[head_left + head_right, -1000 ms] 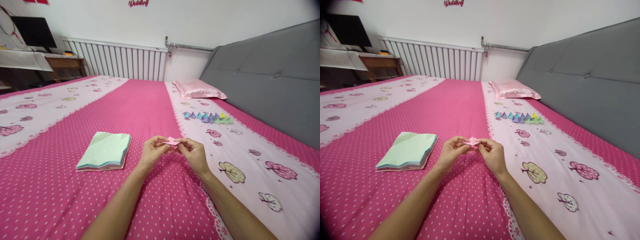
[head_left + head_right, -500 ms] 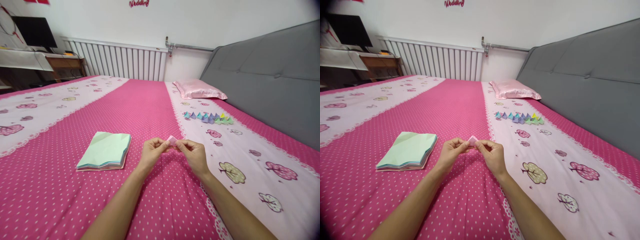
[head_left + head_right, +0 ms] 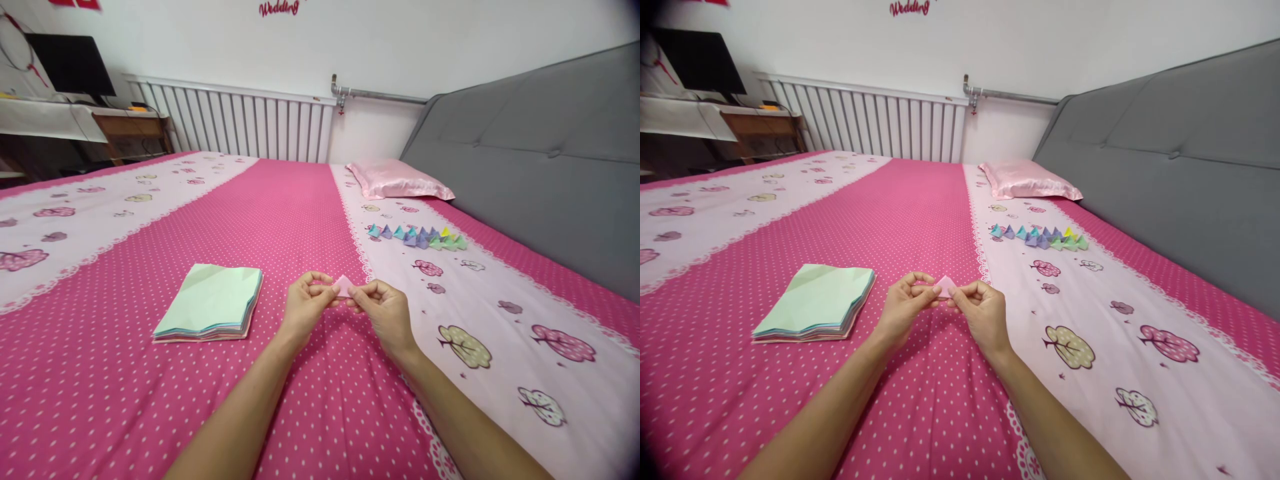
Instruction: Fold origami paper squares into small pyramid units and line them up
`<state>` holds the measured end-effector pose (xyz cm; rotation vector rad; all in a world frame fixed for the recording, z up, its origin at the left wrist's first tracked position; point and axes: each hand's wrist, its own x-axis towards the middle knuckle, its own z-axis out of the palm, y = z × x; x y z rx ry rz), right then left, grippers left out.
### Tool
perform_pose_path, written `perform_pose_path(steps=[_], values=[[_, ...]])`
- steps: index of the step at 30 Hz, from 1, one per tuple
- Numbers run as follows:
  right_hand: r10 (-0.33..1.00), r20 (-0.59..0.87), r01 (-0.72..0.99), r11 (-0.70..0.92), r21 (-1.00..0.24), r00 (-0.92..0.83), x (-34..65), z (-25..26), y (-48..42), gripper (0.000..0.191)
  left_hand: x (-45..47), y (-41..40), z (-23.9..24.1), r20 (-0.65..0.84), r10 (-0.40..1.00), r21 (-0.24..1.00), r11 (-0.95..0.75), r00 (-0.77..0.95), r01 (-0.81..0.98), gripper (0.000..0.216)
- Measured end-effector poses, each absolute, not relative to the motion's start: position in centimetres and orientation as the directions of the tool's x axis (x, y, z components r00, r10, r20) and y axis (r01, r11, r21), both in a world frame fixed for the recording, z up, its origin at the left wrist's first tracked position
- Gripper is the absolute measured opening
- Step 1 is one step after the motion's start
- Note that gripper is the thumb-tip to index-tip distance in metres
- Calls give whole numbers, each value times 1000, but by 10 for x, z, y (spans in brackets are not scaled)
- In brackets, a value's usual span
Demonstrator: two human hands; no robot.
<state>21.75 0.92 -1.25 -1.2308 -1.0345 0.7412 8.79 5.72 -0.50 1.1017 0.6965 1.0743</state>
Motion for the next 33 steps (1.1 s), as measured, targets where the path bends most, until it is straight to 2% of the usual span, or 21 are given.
perform_pose_path(steps=[6, 10, 15, 23, 33], values=[[875, 277, 104, 257, -961, 396, 218, -11, 10, 31, 86, 60, -6, 74, 926, 975, 11, 370, -222, 48], [894, 312, 177, 266, -947, 322, 220, -9, 9, 34, 86, 61, -7, 90, 909, 988, -31, 407, -150, 32], [919, 326, 219, 278, -935, 224, 223, -10, 10, 29, 83, 61, -8, 122, 897, 985, -55, 425, -166, 20], [932, 265, 74, 254, -964, 249, 225, -10, 12, 29, 79, 61, -6, 79, 885, 981, 13, 459, -193, 21], [932, 249, 67, 240, -969, 265, 225, -8, 13, 27, 80, 61, -5, 26, 900, 986, 48, 435, -157, 20]])
